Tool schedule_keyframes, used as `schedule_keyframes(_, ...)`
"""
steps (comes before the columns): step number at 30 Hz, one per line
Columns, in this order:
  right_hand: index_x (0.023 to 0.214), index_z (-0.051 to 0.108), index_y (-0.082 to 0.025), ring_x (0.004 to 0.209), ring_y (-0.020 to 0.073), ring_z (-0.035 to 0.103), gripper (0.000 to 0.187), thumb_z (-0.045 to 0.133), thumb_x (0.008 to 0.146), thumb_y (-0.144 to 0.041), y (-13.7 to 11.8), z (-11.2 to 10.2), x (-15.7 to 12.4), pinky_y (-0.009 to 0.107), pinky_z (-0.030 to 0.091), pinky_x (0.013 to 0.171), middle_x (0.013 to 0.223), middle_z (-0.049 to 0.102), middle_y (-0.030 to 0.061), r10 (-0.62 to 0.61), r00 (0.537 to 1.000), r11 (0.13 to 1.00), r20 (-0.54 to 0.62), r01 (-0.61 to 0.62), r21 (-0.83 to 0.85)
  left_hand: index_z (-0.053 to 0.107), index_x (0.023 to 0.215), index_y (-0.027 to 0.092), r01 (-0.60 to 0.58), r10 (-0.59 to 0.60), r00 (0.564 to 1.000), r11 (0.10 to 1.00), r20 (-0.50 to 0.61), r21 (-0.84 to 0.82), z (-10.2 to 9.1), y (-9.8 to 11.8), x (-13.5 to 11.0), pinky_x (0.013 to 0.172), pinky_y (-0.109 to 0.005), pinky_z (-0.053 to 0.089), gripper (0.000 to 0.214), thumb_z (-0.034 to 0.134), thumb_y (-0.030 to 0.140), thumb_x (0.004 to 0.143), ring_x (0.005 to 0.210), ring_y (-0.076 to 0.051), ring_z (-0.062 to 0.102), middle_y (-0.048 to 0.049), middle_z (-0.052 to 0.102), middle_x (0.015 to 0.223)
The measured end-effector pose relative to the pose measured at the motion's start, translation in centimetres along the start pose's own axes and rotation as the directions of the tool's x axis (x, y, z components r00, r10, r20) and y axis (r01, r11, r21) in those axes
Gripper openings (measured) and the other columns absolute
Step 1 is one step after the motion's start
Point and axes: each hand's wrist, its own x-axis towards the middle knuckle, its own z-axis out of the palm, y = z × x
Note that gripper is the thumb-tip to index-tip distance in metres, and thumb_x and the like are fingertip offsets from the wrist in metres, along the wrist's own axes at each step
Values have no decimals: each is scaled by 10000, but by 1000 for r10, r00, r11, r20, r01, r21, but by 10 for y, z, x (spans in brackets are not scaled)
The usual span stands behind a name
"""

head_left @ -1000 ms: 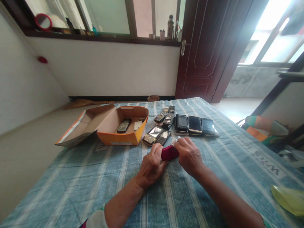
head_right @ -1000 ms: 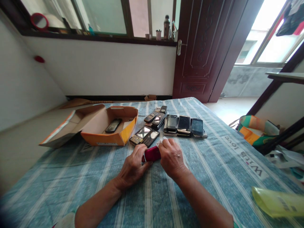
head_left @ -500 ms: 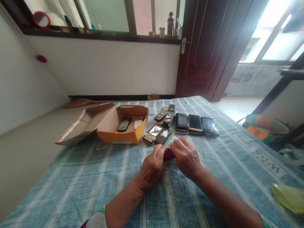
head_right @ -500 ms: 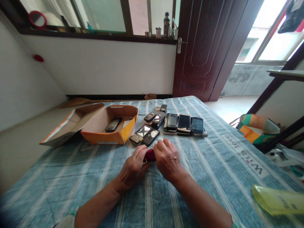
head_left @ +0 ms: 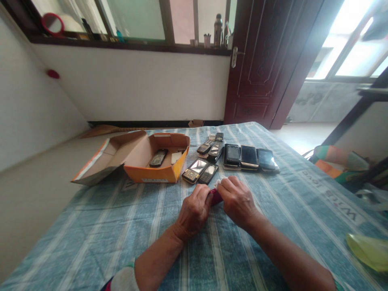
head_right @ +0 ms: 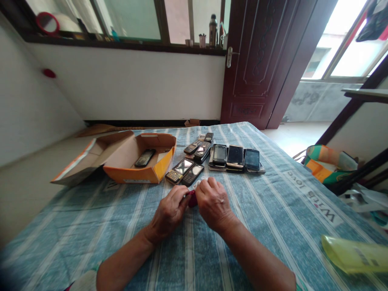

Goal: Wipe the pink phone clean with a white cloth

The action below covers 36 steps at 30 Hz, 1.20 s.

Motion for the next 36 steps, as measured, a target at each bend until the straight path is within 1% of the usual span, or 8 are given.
schedule_keyframes(4,762,606,-172,803,209,442,182,510,909,-124,0,1,-1,329,349,686,777,559,54,0,1000,1000,3,0,0,544,958,164,21,-21,1000,1000,-16,1,0,-1,1,683,-263,554,190,381,260,980,782,-162,618,-67,616,871)
schedule_keyframes(7,761,605,-174,795,209,440,197,497,918,-127,0,2,-1,331,353,693,777,561,54,-10,1000,1000,-8,10,12,559,933,160,51,-51,998,999,22,-16,0,-2,0,630,-261,540,221,388,294,975,690,-149,590,-63,608,846)
schedule_keyframes(9,765,607,-173,799,207,444,211,481,929,-131,-2,2,-2,330,361,702,782,560,57,-14,1000,1000,-13,14,28,566,920,160,70,-69,997,997,47,-33,0,-2,-1,619,-257,532,217,395,284,968,663,-141,575,-59,603,838)
schedule_keyframes(16,798,626,-162,822,213,450,260,423,956,-129,-13,2,-3,342,374,731,794,552,64,-25,999,998,-37,27,58,557,860,169,85,-82,995,995,56,-54,-1,-1,1,637,-258,526,204,402,259,957,704,-152,583,-50,596,804)
schedule_keyframes(22,806,634,-159,820,213,446,264,421,960,-130,-15,0,-3,348,371,719,801,555,67,-41,999,998,-23,42,47,546,838,176,78,-76,995,996,60,-41,0,-1,0,638,-250,524,215,388,256,959,711,-148,585,-42,585,790)
schedule_keyframes(25,778,626,-162,811,216,444,246,451,948,-131,-12,-2,-1,349,364,704,791,558,63,-39,999,999,-7,39,22,553,861,171,73,-71,995,997,65,-37,1,-2,-1,642,-255,529,212,387,255,962,719,-152,587,-50,595,808)
schedule_keyframes(29,766,621,-162,811,220,445,224,477,932,-122,-1,-3,0,345,359,688,779,558,67,-12,1000,999,0,12,-32,561,885,161,73,-71,995,997,74,-20,3,-5,-2,643,-270,535,205,395,254,961,715,-162,587,-60,597,809)
schedule_keyframes(36,712,609,-175,784,222,440,246,487,910,-97,18,1,0,344,343,663,742,551,69,50,998,991,-44,-55,-121,562,897,169,89,-89,991,996,101,4,5,-7,-3,659,-271,539,142,441,235,933,736,-164,588,-59,599,842)
